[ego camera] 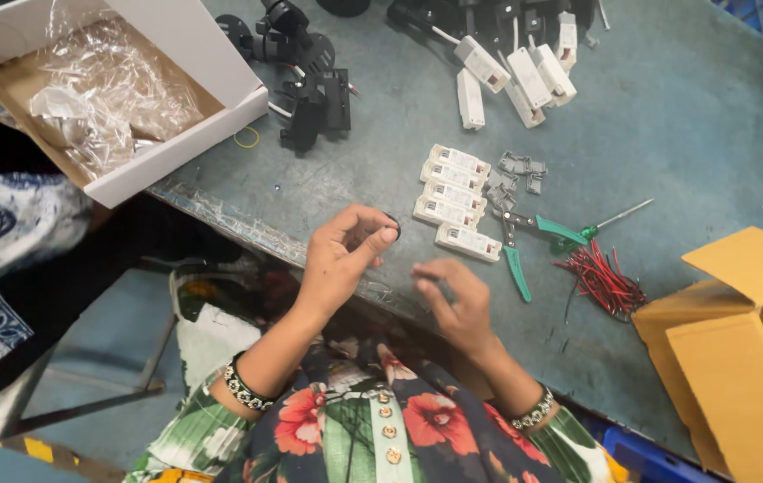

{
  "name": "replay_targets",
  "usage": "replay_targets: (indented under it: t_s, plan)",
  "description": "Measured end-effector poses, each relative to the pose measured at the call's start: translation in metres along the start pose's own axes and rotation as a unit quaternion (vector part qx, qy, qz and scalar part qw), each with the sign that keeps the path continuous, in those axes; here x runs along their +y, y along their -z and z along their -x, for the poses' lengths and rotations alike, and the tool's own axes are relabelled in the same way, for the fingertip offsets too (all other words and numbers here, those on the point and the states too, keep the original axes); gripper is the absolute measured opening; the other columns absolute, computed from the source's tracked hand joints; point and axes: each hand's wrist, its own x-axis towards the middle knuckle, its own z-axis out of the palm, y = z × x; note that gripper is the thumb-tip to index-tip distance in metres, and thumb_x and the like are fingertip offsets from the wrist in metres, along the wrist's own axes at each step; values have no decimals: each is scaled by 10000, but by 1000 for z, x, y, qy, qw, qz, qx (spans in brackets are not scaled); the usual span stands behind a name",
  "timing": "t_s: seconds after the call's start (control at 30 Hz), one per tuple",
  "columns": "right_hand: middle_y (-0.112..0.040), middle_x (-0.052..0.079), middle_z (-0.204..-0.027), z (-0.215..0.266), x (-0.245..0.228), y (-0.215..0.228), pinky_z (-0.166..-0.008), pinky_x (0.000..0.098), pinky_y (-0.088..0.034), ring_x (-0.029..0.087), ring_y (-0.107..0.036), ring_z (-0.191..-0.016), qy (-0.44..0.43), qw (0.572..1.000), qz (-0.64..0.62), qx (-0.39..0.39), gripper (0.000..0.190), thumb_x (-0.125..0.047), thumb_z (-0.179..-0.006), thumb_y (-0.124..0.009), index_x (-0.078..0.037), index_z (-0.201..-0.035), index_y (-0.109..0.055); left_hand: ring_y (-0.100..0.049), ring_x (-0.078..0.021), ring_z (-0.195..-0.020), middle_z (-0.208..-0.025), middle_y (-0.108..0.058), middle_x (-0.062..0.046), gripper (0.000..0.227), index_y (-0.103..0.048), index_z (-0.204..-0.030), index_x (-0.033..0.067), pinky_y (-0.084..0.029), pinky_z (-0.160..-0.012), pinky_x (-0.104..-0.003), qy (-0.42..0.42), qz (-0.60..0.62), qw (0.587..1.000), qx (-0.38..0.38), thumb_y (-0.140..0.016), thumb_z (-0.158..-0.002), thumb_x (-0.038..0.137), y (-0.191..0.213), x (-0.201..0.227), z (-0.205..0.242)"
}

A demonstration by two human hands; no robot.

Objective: The person assembles small white electrical components on a workbench. They use a screwdriver to tighten screws on the components and wire strippers to cut wires. The person also handles black cylindrical objects and places assembled parts into a white box.

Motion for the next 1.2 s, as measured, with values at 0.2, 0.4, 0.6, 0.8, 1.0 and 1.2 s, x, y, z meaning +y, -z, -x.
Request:
replay_targets:
  t_s: [0.2,0.4,0.6,0.8,1.0,1.2]
  plan:
    - [-709,87,-1032,-46,-10,-1,-818,280,-560,150,-709,-884,6,990,-116,77,158,-62,-965,-735,10,-1099,-696,-575,-38,-634,-844,-689,20,130,-737,-987,54,-476,-567,-210,14,-110,994,-7,-747,-931,170,-10,17,8]
    - [-712,89,-979,-31,0,1,-813,278,-539,172,-683,-873,27,991,-104,83,96,-34,-974,-747,6,-1050,-705,-624,-46,-695,-894,-723,-2,137,-738,-1006,39,-513,-597,-220,40,-104,993,-50,-733,-929,153,-19,19,8]
    - [-656,83,-1093,-11,14,-7,-900,286,-540,143,-647,-994,-95,950,-282,92,83,-66,-1018,-684,2,-1064,-664,-667,-86,-789,-919,-737,-35,144,-714,-1043,6,-549,-734,-245,69,-15,997,-38,-722,-959,123,-31,-11,11]
    - [-644,81,-1099,1,28,-14,-932,286,-519,136,-622,-1031,-128,933,-317,114,104,-105,-1035,-668,-3,-1045,-653,-685,-97,-856,-948,-739,-45,140,-709,-1056,-7,-559,-796,-251,41,-13,999,-21,-727,-963,97,-40,-36,12]
    - [-621,81,-1063,4,39,-11,-905,286,-529,142,-629,-980,-94,944,-279,149,103,-91,-1047,-657,-2,-1029,-608,-734,-128,-854,-955,-725,-68,95,-717,-1019,4,-563,-770,-248,-73,-203,975,-58,-696,-949,65,-42,-28,5]
    - [-622,98,-1042,1,41,-14,-776,291,-550,144,-640,-852,-120,917,-355,136,116,-102,-1030,-656,5,-1031,-610,-705,-156,-781,-909,-724,-80,106,-717,-996,9,-548,-714,-270,-118,-231,964,-63,-723,-902,55,-40,-25,-1]
